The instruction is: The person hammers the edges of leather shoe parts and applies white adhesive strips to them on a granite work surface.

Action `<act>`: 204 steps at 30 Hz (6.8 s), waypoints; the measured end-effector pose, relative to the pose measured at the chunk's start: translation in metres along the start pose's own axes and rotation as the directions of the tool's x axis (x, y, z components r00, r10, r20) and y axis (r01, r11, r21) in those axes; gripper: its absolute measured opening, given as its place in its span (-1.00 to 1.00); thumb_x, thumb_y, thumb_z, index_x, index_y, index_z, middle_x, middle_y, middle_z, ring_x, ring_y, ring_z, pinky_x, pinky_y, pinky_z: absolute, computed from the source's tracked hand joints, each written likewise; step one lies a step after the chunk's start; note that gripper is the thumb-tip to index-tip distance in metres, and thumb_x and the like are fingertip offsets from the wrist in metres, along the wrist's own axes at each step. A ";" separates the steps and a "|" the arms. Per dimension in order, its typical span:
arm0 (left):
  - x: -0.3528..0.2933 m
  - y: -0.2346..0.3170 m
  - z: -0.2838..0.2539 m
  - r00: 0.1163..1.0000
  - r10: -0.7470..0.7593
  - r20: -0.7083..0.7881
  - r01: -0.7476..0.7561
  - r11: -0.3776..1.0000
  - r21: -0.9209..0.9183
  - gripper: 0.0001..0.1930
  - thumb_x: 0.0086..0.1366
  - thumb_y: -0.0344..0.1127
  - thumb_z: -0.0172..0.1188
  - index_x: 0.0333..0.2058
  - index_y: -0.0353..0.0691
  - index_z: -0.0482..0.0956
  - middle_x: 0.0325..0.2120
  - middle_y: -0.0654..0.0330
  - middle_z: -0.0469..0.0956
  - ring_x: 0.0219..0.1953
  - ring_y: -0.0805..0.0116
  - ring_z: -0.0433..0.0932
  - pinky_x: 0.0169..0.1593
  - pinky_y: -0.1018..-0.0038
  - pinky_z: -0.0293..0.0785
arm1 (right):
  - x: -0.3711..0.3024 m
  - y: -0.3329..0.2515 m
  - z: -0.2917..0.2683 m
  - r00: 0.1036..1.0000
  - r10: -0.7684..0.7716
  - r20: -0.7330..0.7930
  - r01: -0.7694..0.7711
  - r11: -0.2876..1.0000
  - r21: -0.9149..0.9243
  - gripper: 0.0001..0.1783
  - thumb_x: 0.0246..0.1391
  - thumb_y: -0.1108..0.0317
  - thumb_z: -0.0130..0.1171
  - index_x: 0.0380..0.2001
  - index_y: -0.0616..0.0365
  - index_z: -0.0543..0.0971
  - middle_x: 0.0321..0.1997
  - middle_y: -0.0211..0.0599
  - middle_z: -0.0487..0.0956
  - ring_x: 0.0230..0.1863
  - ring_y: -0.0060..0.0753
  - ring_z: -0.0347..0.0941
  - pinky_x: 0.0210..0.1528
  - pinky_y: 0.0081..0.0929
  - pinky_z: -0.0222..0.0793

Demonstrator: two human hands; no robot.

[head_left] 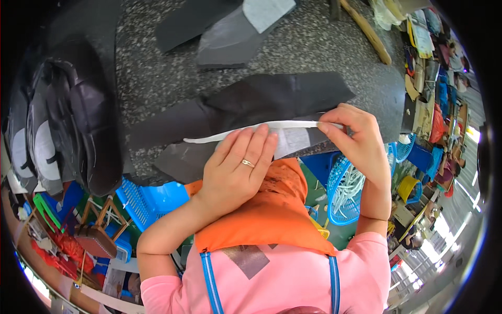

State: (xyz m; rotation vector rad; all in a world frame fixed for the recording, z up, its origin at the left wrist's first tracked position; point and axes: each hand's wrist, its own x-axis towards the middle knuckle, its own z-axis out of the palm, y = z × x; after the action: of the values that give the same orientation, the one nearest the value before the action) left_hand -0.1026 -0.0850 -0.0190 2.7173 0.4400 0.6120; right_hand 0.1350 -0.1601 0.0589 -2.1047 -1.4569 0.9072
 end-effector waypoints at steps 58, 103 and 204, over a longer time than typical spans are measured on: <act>-0.023 -0.044 -0.113 0.870 -0.399 0.288 0.324 0.905 0.276 -0.04 -0.22 -0.30 0.49 0.26 -0.31 0.32 0.30 -0.19 0.22 0.35 -0.22 0.19 0.35 -0.11 0.10 | 0.020 -0.054 0.082 0.700 -0.661 0.270 0.712 0.621 -0.328 -0.81 -0.14 0.29 0.15 -0.46 0.17 0.56 0.00 -0.08 0.61 -0.14 -0.30 0.46 -0.06 -0.37 0.45; 0.119 0.010 -0.014 0.683 0.281 0.674 -0.328 0.943 -0.061 -0.68 -0.06 -0.43 0.25 -0.26 -0.39 0.53 0.25 -0.23 0.30 -0.26 0.24 0.54 -0.28 0.41 0.60 | 0.000 0.051 0.025 0.786 -0.271 -0.556 -0.070 0.855 -0.515 -0.71 -0.11 0.47 0.30 -0.25 0.29 0.56 0.03 -0.10 0.46 0.15 0.01 0.39 0.13 -0.12 0.43; 0.133 -0.164 0.009 0.989 0.075 -0.131 -0.006 0.889 0.458 -0.27 0.27 0.16 0.24 0.32 -0.01 0.31 0.30 -0.22 0.19 0.33 -0.21 0.18 0.31 -0.07 0.10 | -0.459 0.324 0.021 0.092 0.885 -0.456 0.350 0.400 0.847 -0.54 0.19 0.15 0.21 0.08 0.16 0.53 0.03 -0.22 0.62 -0.05 -0.27 0.59 0.01 -0.31 0.55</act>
State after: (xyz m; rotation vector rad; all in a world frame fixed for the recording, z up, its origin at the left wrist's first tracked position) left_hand -0.0206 0.1086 -0.0393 3.1452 0.6356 0.8105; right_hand 0.2238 -0.7049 -0.0452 -1.4196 0.4113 0.0281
